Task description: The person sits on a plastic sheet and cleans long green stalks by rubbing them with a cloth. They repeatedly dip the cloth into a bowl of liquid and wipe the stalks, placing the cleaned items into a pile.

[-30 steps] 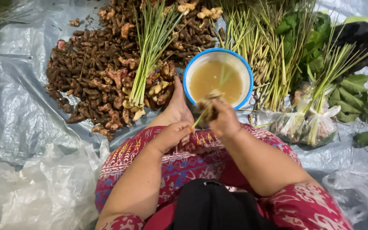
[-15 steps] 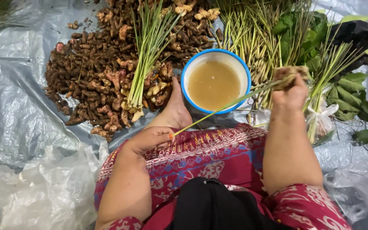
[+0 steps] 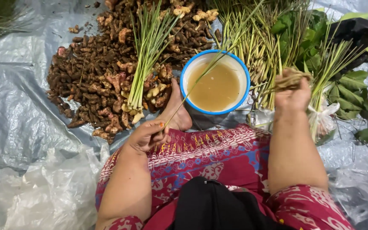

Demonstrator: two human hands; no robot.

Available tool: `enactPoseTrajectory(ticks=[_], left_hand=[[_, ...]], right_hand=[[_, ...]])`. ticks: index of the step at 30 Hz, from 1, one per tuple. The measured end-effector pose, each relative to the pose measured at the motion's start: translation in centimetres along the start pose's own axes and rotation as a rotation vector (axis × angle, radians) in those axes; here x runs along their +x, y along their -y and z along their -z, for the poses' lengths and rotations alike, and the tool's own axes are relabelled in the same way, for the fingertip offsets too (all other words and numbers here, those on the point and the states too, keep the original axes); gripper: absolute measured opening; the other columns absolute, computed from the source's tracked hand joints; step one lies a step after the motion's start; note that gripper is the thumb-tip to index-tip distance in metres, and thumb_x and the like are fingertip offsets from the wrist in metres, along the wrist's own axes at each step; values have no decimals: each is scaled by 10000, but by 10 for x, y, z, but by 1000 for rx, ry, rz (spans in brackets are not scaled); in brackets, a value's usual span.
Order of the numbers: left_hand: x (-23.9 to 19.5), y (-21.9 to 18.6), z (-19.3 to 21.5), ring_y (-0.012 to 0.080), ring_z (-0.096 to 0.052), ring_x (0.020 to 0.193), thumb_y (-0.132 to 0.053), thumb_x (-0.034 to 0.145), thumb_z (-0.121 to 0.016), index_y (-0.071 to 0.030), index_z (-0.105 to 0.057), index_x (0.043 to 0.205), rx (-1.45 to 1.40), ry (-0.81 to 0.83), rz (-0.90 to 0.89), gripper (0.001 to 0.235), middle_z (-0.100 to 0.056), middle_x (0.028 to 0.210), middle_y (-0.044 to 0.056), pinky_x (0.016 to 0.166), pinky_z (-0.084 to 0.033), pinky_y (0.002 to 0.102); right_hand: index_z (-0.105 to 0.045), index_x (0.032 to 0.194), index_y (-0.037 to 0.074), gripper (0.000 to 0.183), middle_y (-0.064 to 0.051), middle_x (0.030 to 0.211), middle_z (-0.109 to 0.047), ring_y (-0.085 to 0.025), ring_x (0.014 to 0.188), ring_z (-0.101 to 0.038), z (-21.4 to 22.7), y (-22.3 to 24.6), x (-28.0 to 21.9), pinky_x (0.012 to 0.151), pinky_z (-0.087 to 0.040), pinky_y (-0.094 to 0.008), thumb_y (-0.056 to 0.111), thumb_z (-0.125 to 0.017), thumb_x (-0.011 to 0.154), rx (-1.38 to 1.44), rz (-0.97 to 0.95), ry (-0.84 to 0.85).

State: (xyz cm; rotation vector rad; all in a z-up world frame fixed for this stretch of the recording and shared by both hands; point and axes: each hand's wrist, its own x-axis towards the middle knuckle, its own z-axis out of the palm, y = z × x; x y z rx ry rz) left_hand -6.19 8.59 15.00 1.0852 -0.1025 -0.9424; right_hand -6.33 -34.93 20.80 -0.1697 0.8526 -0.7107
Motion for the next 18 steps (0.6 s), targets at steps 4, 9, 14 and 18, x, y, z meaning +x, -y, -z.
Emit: enactPoseTrajectory(ticks=[4, 9, 14, 18], left_hand=[[15, 22, 3, 226, -482, 368, -195, 1006, -567, 39, -646, 885, -137, 54, -183, 275, -347, 399, 42, 579, -551, 372], [30, 43, 15, 204, -494, 365, -202, 1013, -562, 35, -639, 877, -198, 113, -191, 284, -329, 404, 15, 690, -600, 457], [36, 45, 9, 206, -485, 342, -193, 1010, -555, 48, -629, 892, -280, 166, -195, 279, -331, 394, 21, 737, -609, 529], [40, 53, 9, 209, -484, 347, -203, 1013, -547, 50, -626, 912, -287, 176, -183, 284, -333, 399, 24, 739, -604, 528]], right_hand=[[-656, 990, 144, 178, -67, 1043, -757, -270, 989, -763, 25, -39, 4, 1028, -541, -574, 309, -610, 943, -220, -218, 429], [-648, 964, 179, 220, 17, 959, -703, -151, 805, -694, 16, -84, -99, 951, -560, -465, 397, -612, 954, -473, -366, 506], [-665, 1127, 164, 176, -114, 1051, -696, -258, 869, -688, 58, -133, -126, 889, -565, -500, 248, -605, 985, -567, -534, 517], [-653, 1289, 119, 338, -161, 1110, -713, -279, 942, -727, 97, -168, -82, 905, -581, -448, 144, -649, 952, -610, -523, 642]])
